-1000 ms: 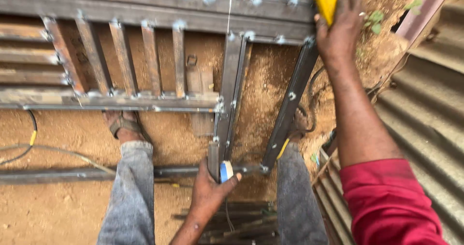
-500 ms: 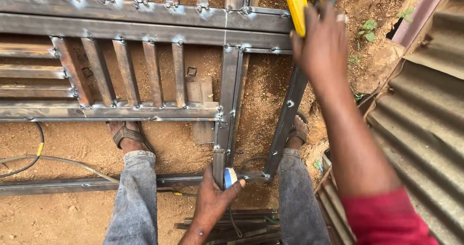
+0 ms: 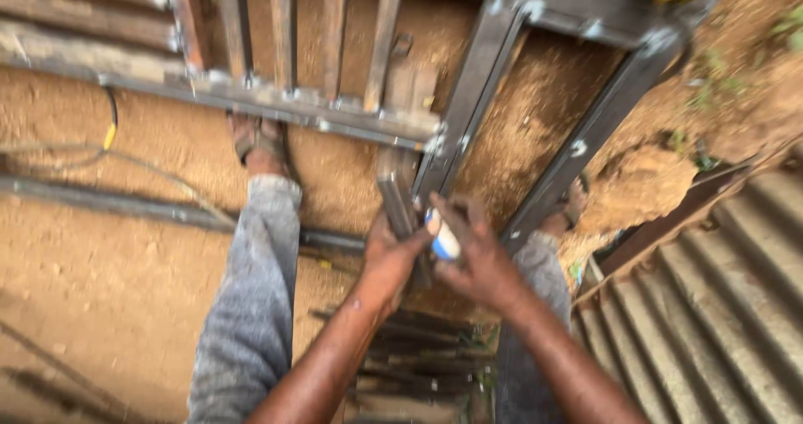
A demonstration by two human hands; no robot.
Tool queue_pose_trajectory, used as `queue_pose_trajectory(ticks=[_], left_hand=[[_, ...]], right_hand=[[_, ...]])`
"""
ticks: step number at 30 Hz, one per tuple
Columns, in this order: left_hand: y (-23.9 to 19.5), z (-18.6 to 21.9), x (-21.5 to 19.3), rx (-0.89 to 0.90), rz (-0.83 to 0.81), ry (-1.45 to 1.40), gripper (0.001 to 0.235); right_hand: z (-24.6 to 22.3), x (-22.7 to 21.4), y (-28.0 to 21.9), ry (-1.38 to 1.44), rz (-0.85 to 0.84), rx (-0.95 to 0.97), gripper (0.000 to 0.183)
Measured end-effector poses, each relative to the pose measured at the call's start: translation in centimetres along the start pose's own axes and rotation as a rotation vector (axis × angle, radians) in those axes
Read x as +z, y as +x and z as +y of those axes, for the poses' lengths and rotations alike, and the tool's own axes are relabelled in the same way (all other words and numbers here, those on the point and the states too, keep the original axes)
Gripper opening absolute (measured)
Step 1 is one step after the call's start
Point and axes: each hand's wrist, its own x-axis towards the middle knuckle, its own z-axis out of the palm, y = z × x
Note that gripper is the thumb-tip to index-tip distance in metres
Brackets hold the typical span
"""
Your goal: The person grinds and welds a metal gate frame, using an angle grinder to smooth welds and a welding torch to attach metal bars. They measure sections with a tape measure and adjust the gate's position during the process.
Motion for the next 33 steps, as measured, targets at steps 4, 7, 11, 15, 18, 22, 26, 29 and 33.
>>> queue_pose_trajectory(ticks=[4, 7, 11, 15, 18, 22, 26, 29, 33], left_hand=[[1.1, 1.5, -0.1, 0.132, 0.124, 0.154, 0.038], [4.6, 4.8, -1.1, 0.307, 0.065, 0.084, 0.039], [12.0, 8.2, -0.4, 0.707, 0.011, 0.395, 0.055], [17.0, 7.9, 2.2, 0.878, 0.027, 0.598, 0.050], [19.4, 8.2, 2.7, 0.878, 0.224, 0.916, 0.041], [22.1, 9.0, 3.3, 0.799, 0.228, 1.043, 0.036], [23.4, 7.8, 3.3, 1.048, 0.245, 1.067, 0.035], [24.2, 7.4, 3.9, 0.941, 0.233, 1.127, 0.029], [23.6, 7.4, 4.5, 0.867, 0.207, 1.125, 0.025]], right_hand=[[2.3, -3.1, 0.8, -0.328, -0.146, 0.144, 0.087], [4.1, -6.8, 1.5, -0.502, -0.112, 0.274, 0.083], [6.4, -11.2, -0.2, -0.484, 0.103, 0.417, 0.073], [8.8, -12.4, -1.1, -0.471, 0.397, 0.249, 0.071], [10.3, -11.9, -0.6, -0.519, 0.449, 0.106, 0.076], [11.2, -11.0, 0.7, -0.505, 0.428, 0.100, 0.079], [11.3, -10.2, 0.8, -0.524, 0.443, -0.007, 0.069], [11.3, -10.5, 1.3, -0.504, 0.455, 0.012, 0.065], [11.1, -11.1, 1.9, -0.511, 0.446, -0.018, 0.066]])
